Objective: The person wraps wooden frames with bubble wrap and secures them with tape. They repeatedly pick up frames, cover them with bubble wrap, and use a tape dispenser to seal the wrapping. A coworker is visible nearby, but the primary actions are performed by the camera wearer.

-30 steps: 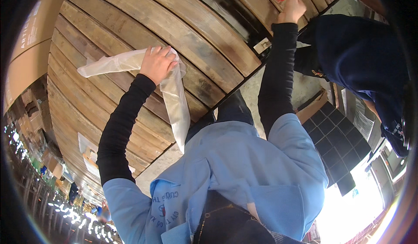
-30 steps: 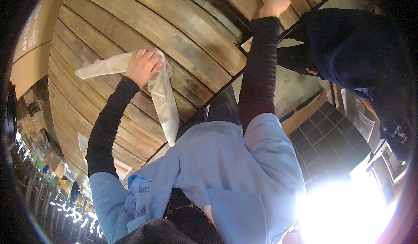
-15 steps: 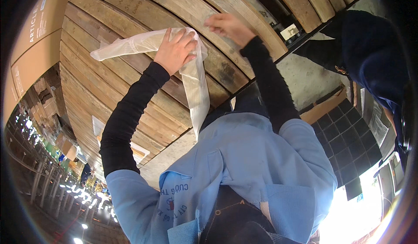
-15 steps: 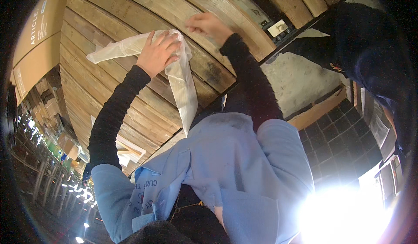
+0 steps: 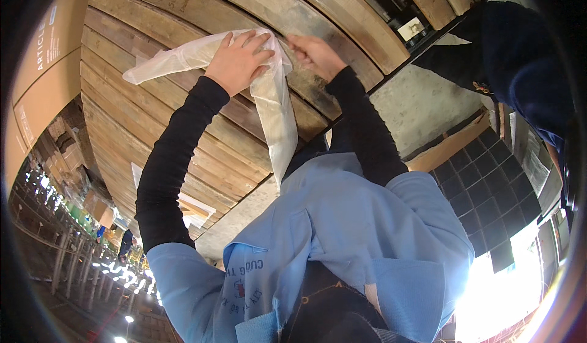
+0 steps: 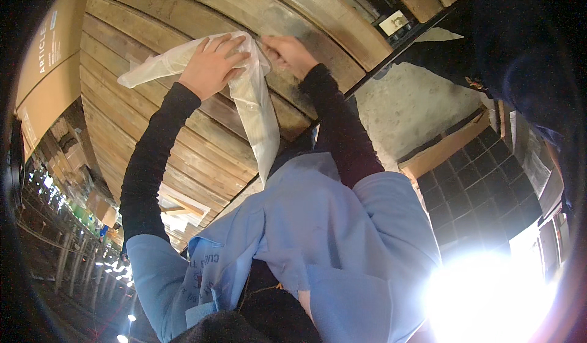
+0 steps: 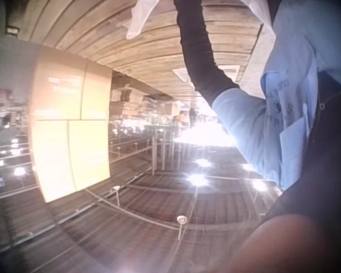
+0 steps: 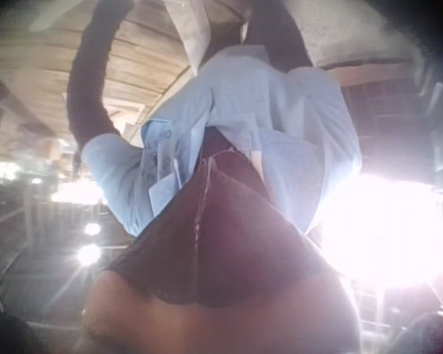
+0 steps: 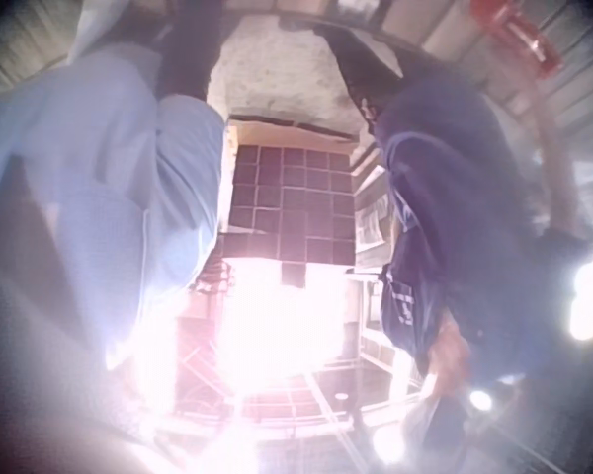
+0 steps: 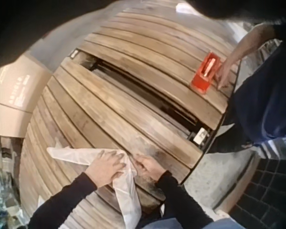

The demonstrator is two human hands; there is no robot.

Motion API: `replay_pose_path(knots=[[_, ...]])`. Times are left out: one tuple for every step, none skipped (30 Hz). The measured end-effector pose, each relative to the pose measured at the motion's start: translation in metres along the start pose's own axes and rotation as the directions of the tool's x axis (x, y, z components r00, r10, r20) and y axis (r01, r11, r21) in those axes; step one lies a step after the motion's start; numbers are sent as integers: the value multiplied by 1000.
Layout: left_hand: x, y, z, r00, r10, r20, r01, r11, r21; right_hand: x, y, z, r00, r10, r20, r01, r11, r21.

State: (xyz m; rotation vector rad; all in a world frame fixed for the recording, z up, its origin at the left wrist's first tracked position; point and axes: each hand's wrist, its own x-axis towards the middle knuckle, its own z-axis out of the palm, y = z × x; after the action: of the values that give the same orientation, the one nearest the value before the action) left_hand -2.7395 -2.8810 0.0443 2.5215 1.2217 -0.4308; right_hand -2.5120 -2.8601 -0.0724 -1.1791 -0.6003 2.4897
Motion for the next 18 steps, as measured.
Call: replay_pose_path(knots=[[-1,2,0,1000,-1,-12,1,1000,4,-8,-5,-4,999,-44,-7,44,999,16],[-1,3,1,1000,-1,-19,1,1000,-1,-13,-9,-3,998,-66,-20,66,998,2],[0,3,3,1000,-3,-25,2,1000,-6,-12,-9,1,998,-68,-1,68,997,-33],[3,4,3,999,2,-35,-2,1000,-8,-10,-11,4,997,-77,14,78,995,-68],[3,6,1,1000,-5,-14,5,1000,5,-7,-12,8,996,-84,29,87,991,-104],[3,9,-2,1000,-13,7,13,1000,18,-6,-14,10,997,-71,21,72,992,-102],[3,11,-4,999,-23,30,22,999,31,-5,-15,12,998,-55,15,56,993,-100],[1,11,-3,1000,-18,12,18,999,41,-3,-14,14,999,-39,10,40,994,-97],[0,10,-2,1000,-13,-7,13,999,51,1,-10,16,999,-51,-9,50,994,-96],[-2,11,-1,1000,-8,-26,10,998,61,6,-5,17,998,-62,-27,59,994,-95],[-2,10,1,1000,8,-28,-7,998,58,11,1,17,996,-73,-46,69,993,-95],[-2,7,3,999,25,-29,-23,998,55,16,5,17,998,-40,-42,35,991,-130],[0,5,4,999,40,-34,-38,998,52,21,6,18,999,-7,-39,1,986,-169],[2,2,4,999,35,-21,-36,999,-9,23,8,18,999,25,-38,-32,978,-207],[5,-1,2,999,33,-8,-33,997,-70,22,10,17,997,45,-59,-61,953,-297],[7,-3,-1,999,32,7,-31,991,-133,18,12,18,994,67,-84,-94,919,-382],[9,-4,-5,999,2,36,4,989,-147,12,14,21,990,86,-111,-128,877,-463],[12,-3,-11,997,-28,66,38,986,-160,7,21,25,987,111,-120,-152,892,-427]])
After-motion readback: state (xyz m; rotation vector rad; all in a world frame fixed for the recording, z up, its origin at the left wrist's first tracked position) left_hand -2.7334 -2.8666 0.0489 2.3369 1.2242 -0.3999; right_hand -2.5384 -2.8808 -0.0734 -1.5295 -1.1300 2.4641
